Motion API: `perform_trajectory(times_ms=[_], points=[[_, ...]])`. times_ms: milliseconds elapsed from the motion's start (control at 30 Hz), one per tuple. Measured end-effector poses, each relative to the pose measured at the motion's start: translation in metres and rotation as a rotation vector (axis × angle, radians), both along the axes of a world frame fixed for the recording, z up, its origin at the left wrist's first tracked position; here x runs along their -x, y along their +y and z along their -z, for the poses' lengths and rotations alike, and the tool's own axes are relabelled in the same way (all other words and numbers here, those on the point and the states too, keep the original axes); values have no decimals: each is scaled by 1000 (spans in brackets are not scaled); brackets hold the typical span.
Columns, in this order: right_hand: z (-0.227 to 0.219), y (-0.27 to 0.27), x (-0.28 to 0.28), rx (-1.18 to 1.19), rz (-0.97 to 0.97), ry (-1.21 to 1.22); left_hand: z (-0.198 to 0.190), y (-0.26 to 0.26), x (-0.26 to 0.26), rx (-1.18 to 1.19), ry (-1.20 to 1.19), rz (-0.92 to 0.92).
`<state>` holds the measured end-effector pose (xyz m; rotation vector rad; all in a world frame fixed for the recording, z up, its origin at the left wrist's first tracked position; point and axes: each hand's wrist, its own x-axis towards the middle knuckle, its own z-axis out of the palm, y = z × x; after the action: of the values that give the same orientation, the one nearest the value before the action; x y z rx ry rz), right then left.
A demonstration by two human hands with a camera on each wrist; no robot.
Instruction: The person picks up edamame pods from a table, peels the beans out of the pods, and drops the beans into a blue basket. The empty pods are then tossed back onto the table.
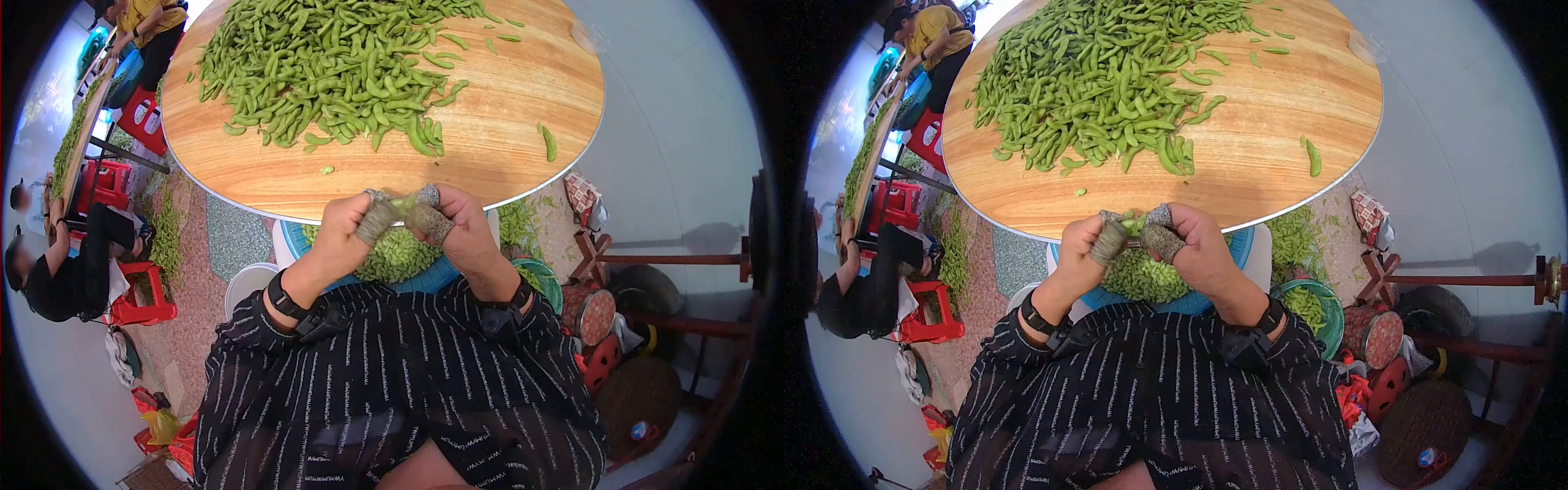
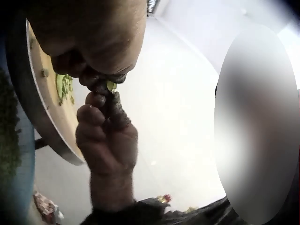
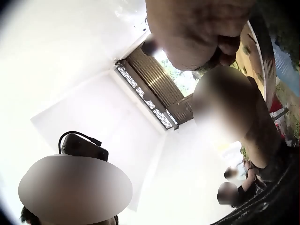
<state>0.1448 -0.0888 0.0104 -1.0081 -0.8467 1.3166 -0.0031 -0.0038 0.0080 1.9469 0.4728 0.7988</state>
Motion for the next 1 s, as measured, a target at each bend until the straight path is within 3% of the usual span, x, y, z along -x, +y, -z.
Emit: perform_trajectory(times_ms=[67, 100, 167, 200, 267, 300, 367, 400, 467, 700, 767, 800, 900, 967, 1000], points=[[3, 1, 0, -93, 2, -81, 7, 6, 5, 542, -30, 114], [5, 1, -1, -93, 0, -80, 5, 8, 7, 542, -30, 112], [7, 3, -3, -237, -30, -200, -2, 11, 9, 1250, -128, 355], [7, 4, -6, -238, -30, -200, -3, 11, 10, 1248, -128, 354], [5, 5, -11, -57, -155, 29, -6, 13, 10, 1263, -58, 366], [2, 4, -12, -58, -154, 28, -4, 12, 8, 1262, -57, 367], [-5, 2, -11, 97, -142, 121, 2, 8, 6, 703, 51, 170], [-5, 2, -12, 98, -144, 121, 1, 8, 6, 705, 51, 169], [-4, 0, -15, 127, -180, 48, -2, 6, 5, 281, 161, 108], [-9, -1, -5, 19, -47, -149, -2, 5, 4, 113, 80, 111], [-11, -1, -7, 22, -98, -154, -8, 8, 5, 659, 131, 245], [-9, -1, -9, 22, -97, -154, -6, 10, 5, 659, 131, 246], [7, 1, -9, 176, -106, 58, -4, 14, 4, 624, 218, 235], [17, 1, -1, 41, 60, -402, -5, 8, 3, 110, 313, -54], [15, 1, 0, 45, 62, -399, -3, 5, 2, 112, 316, -51]])
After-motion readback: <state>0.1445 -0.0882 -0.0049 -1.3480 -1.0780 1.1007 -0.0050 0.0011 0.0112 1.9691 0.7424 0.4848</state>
